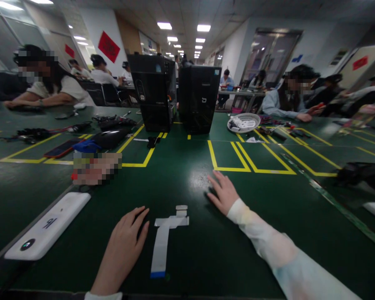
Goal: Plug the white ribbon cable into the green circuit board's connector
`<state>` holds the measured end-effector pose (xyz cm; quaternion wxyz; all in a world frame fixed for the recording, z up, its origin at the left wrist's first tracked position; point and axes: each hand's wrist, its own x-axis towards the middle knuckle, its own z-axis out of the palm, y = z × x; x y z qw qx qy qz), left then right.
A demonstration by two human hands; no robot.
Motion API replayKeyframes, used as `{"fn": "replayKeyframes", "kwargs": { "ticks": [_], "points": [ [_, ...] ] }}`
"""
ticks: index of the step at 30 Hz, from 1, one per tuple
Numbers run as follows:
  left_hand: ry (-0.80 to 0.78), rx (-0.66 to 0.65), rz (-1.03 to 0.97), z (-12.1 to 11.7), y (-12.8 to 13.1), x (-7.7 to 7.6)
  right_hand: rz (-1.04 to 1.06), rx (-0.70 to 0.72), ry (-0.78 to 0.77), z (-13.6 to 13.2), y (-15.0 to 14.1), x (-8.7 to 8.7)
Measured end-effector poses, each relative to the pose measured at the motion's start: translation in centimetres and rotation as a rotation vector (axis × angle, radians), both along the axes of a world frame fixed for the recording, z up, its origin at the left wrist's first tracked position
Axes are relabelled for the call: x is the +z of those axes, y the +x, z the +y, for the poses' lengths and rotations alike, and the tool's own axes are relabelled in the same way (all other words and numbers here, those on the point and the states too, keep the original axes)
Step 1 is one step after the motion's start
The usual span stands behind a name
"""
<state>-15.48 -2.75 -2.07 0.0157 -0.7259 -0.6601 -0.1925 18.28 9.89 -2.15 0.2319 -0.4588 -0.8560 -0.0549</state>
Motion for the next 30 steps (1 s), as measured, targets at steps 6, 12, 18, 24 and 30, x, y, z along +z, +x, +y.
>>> {"fn": "replayKeyframes", "kwargs": {
  "ticks": [6,12,18,24,30],
  "points": [
    [-0.021,0.002,0.001,-0.1,-0.2,-0.1,0.013,-0.698,-0.032,5.2,16.3,-1.0],
    [-0.023,0.005,-0.001,0.0,-0.3,-0.2,0.081,-1.108,-0.181,2.5,27.1,-0.7],
    [-0.012,-0.003,0.002,0.1,-0.3,-0.3,0.098,-1.119,-0.286,1.1,29.6,-0.3],
    [-0.011,0.014,0.008,0.0,-0.2,-0.3,0.019,-1.079,-0.305,0.9,29.8,-0.8],
    [-0.002,-0.004,0.011,0.1,-0.4,-0.5,-0.056,-0.914,-0.210,-1.5,28.7,-1.9]
  ]
}}
